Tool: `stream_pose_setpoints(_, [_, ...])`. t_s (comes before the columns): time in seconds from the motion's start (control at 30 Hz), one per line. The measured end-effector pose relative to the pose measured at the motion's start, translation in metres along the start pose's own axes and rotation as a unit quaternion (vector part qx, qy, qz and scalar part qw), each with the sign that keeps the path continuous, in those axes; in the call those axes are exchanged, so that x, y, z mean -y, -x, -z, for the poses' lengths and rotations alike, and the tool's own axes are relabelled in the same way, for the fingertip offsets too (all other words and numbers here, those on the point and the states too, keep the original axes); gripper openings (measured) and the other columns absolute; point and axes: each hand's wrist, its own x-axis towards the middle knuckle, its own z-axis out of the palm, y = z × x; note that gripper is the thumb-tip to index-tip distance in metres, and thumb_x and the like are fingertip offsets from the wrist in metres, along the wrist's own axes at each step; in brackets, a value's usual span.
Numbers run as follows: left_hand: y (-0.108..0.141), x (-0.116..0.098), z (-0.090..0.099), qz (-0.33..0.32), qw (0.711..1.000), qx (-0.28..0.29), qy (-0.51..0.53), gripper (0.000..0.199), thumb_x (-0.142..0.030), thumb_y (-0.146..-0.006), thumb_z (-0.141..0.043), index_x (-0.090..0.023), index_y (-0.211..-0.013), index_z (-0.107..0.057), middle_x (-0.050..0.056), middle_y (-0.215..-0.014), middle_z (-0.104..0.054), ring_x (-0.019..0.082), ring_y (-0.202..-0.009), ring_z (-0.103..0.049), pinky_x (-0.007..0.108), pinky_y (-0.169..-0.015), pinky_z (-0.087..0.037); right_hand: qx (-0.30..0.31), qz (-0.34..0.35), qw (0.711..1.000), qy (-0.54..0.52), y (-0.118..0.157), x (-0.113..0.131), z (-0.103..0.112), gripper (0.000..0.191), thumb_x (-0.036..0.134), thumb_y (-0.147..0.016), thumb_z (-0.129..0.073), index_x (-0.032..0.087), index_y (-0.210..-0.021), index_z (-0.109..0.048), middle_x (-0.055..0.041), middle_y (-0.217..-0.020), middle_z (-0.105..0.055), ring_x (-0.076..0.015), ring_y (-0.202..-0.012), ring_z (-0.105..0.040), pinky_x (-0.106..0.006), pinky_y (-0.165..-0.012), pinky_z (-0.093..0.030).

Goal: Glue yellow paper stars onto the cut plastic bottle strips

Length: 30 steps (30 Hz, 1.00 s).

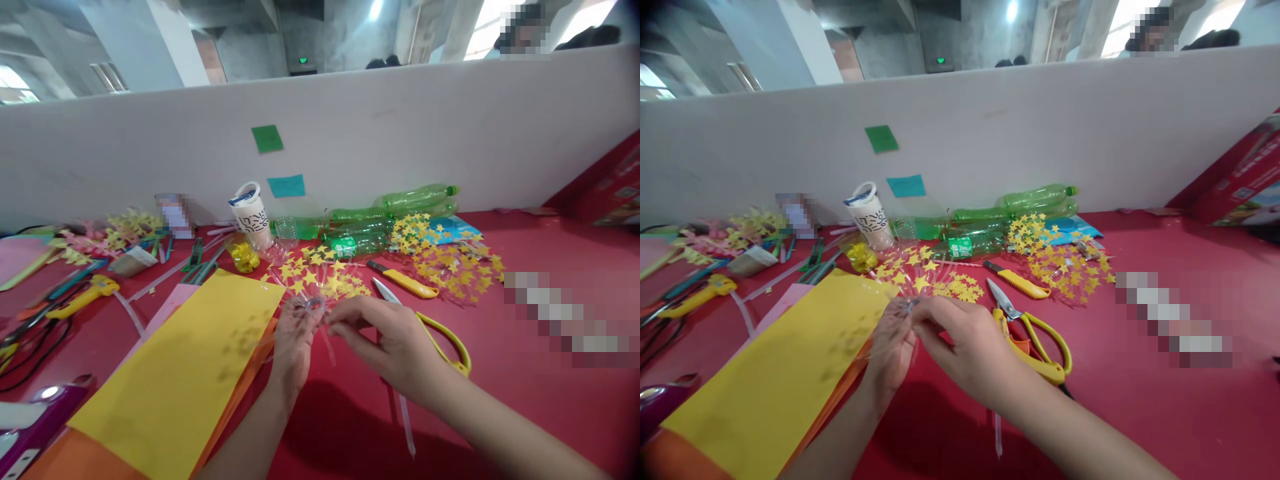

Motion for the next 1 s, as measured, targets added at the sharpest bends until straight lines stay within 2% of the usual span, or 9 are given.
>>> stream_pose_setpoints(0.1, [0.002,0.0,-0.001,0.001,1.0,0.01,-0.004,0.025,-0.022,-0.069,-0.07,-0.021,-0.089,-0.053,0.001,-0.083,-0.064,0.017,-0.079,-0.064,0.03,-0.075,-0.049,-0.025,0.0,1.0,0.014,0.002,-0.002,-0.003,0.02,0.013,-0.087,-0.051,0.021,-0.105,-0.057,-0.0008,-0.092,-0.068,-0.0101,-0.081,-0.063,-0.02,-0.07,-0.049])
stream_pose_setpoints(0.27, [0.003,0.0,0.0,-0.005,1.0,0.007,-0.007,0.023,-0.02,-0.068,-0.07,-0.021,-0.086,-0.056,0.0,-0.082,-0.064,0.015,-0.077,-0.063,0.027,-0.073,-0.049,-0.023,0.038,0.998,0.049,0.002,-0.003,-0.002,0.019,0.015,-0.09,-0.05,0.021,-0.105,-0.06,-0.0026,-0.098,-0.069,-0.0111,-0.084,-0.064,-0.021,-0.076,-0.049])
stream_pose_setpoints(0.47, [0.003,0.001,0.001,-0.008,1.0,0.008,-0.004,0.027,-0.019,-0.067,-0.072,-0.02,-0.088,-0.054,0.001,-0.083,-0.063,0.015,-0.078,-0.063,0.025,-0.07,-0.049,0.001,0.07,0.995,0.07,0.002,-0.002,0.001,0.02,0.015,-0.093,-0.044,0.018,-0.103,-0.061,-0.0064,-0.093,-0.067,-0.0137,-0.083,-0.063,-0.026,-0.074,-0.051])
stream_pose_setpoints(0.6, [0.003,-0.001,-0.002,-0.001,1.0,-0.005,-0.005,0.024,-0.019,-0.068,-0.072,-0.02,-0.085,-0.054,0.001,-0.08,-0.064,0.013,-0.073,-0.061,0.025,-0.069,-0.047,0.032,0.088,0.993,0.071,0.004,-0.001,0.001,0.024,0.009,-0.092,-0.04,0.018,-0.103,-0.059,-0.0083,-0.102,-0.064,-0.0145,-0.092,-0.061,-0.027,-0.08,-0.051])
stream_pose_setpoints(0.7, [0.004,-0.003,-0.003,0.005,1.0,-0.011,0.0,0.026,-0.018,-0.067,-0.073,-0.02,-0.084,-0.054,0.0,-0.081,-0.066,0.013,-0.077,-0.062,0.024,-0.072,-0.046,0.046,0.075,0.994,0.072,0.007,0.001,0.001,0.024,0.006,-0.091,-0.038,0.017,-0.1,-0.058,-0.0093,-0.104,-0.063,-0.0165,-0.097,-0.06,-0.03,-0.083,-0.051])
stream_pose_setpoints(0.8, [0.005,-0.003,-0.003,0.005,1.0,0.001,-0.002,0.025,-0.019,-0.069,-0.072,-0.019,-0.086,-0.053,0.0,-0.084,-0.066,0.013,-0.078,-0.062,0.025,-0.073,-0.046,0.049,0.053,0.994,0.088,0.007,0.006,0.001,0.019,0.008,-0.091,-0.039,0.016,-0.094,-0.056,-0.0091,-0.097,-0.063,-0.0175,-0.09,-0.06,-0.031,-0.078,-0.051])
stream_pose_setpoints(1.0, [0.005,-0.003,-0.002,-0.004,1.0,0.0,-0.011,0.027,-0.017,-0.067,-0.071,-0.021,-0.084,-0.051,-0.004,-0.071,-0.058,0.009,-0.064,-0.056,0.022,-0.063,-0.044,0.055,0.016,0.996,0.067,0.002,0.013,0.003,0.012,0.013,-0.093,-0.043,0.018,-0.098,-0.053,-0.0053,-0.099,-0.06,-0.0147,-0.089,-0.058,-0.027,-0.078,-0.047])
